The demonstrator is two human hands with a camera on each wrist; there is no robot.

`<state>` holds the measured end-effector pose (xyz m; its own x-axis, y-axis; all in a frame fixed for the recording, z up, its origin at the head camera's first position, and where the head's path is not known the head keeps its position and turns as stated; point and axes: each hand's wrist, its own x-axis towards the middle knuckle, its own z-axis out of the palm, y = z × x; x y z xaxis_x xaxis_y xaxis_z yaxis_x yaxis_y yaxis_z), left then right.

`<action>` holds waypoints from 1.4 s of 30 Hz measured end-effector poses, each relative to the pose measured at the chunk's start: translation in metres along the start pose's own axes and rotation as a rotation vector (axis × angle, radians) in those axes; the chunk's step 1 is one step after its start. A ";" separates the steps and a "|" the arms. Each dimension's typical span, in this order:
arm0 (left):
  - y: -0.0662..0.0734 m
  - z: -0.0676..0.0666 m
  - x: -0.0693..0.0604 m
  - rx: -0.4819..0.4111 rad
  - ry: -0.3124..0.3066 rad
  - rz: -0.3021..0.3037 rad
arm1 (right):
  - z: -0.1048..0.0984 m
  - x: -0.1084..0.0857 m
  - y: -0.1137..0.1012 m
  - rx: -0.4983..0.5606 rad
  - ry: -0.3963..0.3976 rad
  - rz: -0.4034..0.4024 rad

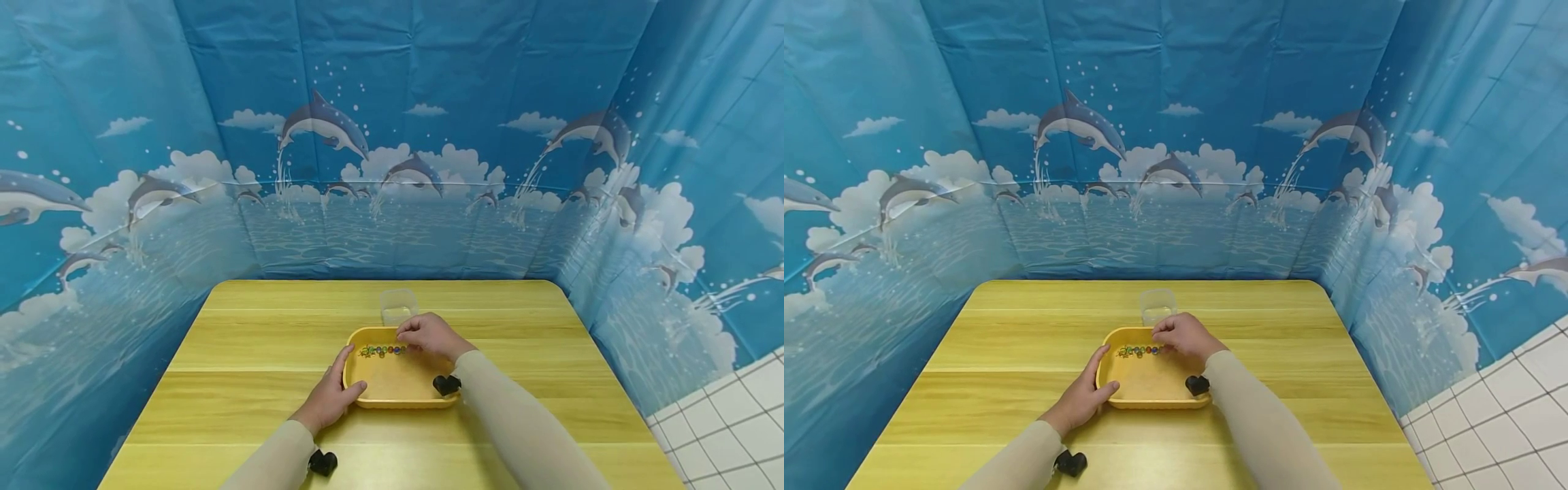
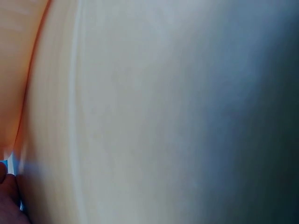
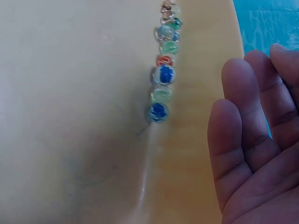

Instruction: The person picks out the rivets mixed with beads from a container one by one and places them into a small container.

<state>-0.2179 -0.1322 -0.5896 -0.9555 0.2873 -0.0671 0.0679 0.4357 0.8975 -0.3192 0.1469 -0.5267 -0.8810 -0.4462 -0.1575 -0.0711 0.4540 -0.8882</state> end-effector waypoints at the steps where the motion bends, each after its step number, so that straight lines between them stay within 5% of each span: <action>1: 0.000 0.000 0.000 0.001 0.002 0.000 | -0.001 0.000 -0.001 0.006 0.004 0.002; 42: 0.005 -0.002 -0.004 -0.041 -0.018 -0.027 | -0.024 0.027 -0.023 -0.022 0.251 0.097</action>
<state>-0.2143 -0.1324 -0.5838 -0.9516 0.2910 -0.0990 0.0300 0.4087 0.9122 -0.3524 0.1437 -0.5002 -0.9725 -0.1958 -0.1265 0.0111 0.5033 -0.8641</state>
